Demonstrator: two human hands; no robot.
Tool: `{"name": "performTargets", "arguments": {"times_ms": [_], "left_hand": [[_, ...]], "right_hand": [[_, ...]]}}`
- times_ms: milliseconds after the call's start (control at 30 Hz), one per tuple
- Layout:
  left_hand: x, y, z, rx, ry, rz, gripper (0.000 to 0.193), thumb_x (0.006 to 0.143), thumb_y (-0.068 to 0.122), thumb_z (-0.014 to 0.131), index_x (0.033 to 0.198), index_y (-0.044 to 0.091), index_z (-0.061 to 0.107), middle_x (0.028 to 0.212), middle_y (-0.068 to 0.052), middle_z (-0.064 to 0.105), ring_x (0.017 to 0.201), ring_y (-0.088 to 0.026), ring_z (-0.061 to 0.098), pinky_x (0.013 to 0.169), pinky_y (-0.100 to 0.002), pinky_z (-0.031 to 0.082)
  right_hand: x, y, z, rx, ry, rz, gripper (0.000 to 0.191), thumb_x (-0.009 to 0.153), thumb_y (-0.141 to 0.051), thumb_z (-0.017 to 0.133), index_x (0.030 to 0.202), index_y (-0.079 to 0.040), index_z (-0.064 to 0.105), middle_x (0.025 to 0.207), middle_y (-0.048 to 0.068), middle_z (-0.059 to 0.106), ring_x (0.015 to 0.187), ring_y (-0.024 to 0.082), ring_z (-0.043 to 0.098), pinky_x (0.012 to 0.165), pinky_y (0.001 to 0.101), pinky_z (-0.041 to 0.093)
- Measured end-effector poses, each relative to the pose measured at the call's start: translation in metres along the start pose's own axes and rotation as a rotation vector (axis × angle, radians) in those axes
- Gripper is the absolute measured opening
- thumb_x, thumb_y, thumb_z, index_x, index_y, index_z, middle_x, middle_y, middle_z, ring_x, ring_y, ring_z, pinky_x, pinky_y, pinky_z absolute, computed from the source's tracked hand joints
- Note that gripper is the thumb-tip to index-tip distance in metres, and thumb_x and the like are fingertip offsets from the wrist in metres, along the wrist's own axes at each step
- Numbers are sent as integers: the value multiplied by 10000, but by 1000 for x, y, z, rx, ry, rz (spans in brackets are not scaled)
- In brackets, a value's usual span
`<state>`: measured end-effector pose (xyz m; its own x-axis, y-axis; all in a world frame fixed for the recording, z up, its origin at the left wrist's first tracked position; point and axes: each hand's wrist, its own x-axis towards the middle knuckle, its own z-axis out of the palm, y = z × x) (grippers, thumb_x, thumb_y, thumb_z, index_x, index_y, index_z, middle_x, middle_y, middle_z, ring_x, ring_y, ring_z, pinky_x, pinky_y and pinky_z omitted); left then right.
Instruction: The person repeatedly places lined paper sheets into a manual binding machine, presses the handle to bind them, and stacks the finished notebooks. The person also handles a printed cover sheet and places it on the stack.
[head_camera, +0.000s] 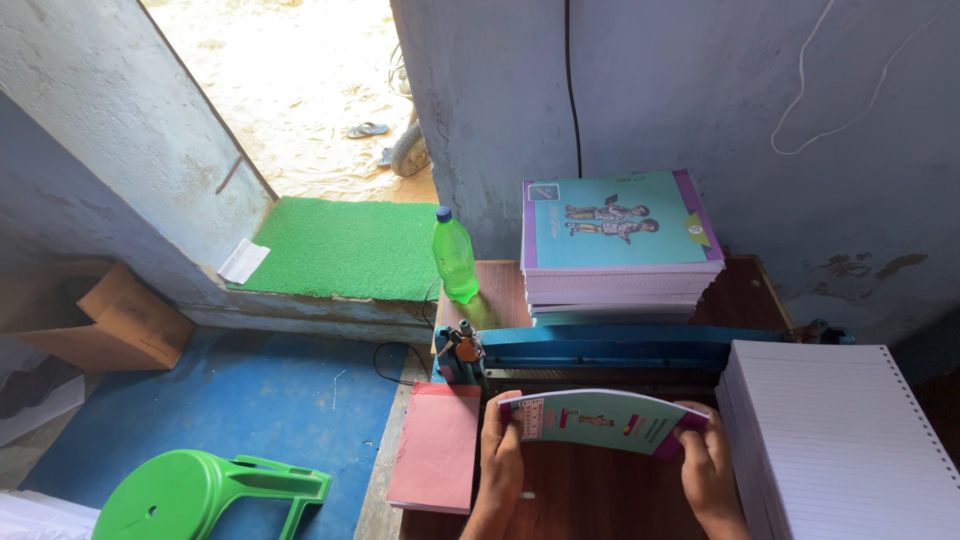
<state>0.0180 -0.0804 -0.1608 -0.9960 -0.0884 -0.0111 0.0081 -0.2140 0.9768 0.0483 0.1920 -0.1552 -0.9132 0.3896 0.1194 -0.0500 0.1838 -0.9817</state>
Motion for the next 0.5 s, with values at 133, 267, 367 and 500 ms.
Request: {"name": "performTargets", "arguments": {"times_ms": [133,267,367,500], "left_hand": [[1,-4,2,51,11,31,246,995,21,420,1125,69,623,963,-33,588,865,-107,506,798,-247,453],[11,-16,3,-68,24,61,187,1019,41,438,1082,44,614,932,-29,579,846,-106,502,784,-257,457],[14,-23,2,-97,25,33,170,1040,76,451,1068,42,616,922,-19,574,833,-101,493,773,-259,456],[18,-24,0,-72,13,36,189,1021,85,435,1071,56,615,921,-14,591,836,-96,512,773,-258,469]], "right_hand": [[0,-2,1,-12,-12,27,282,920,-133,455,1120,-25,622,1020,132,657,986,222,609,907,379,494],[3,-3,0,-34,-3,-16,264,936,-128,446,1097,-18,623,995,134,649,952,226,596,879,381,487],[7,-3,4,-114,28,-25,229,950,-132,459,1075,-19,615,954,131,646,916,231,610,884,379,494],[10,-6,6,-108,18,-58,220,956,-129,453,1066,-22,610,948,124,641,907,234,603,872,389,494]]}}
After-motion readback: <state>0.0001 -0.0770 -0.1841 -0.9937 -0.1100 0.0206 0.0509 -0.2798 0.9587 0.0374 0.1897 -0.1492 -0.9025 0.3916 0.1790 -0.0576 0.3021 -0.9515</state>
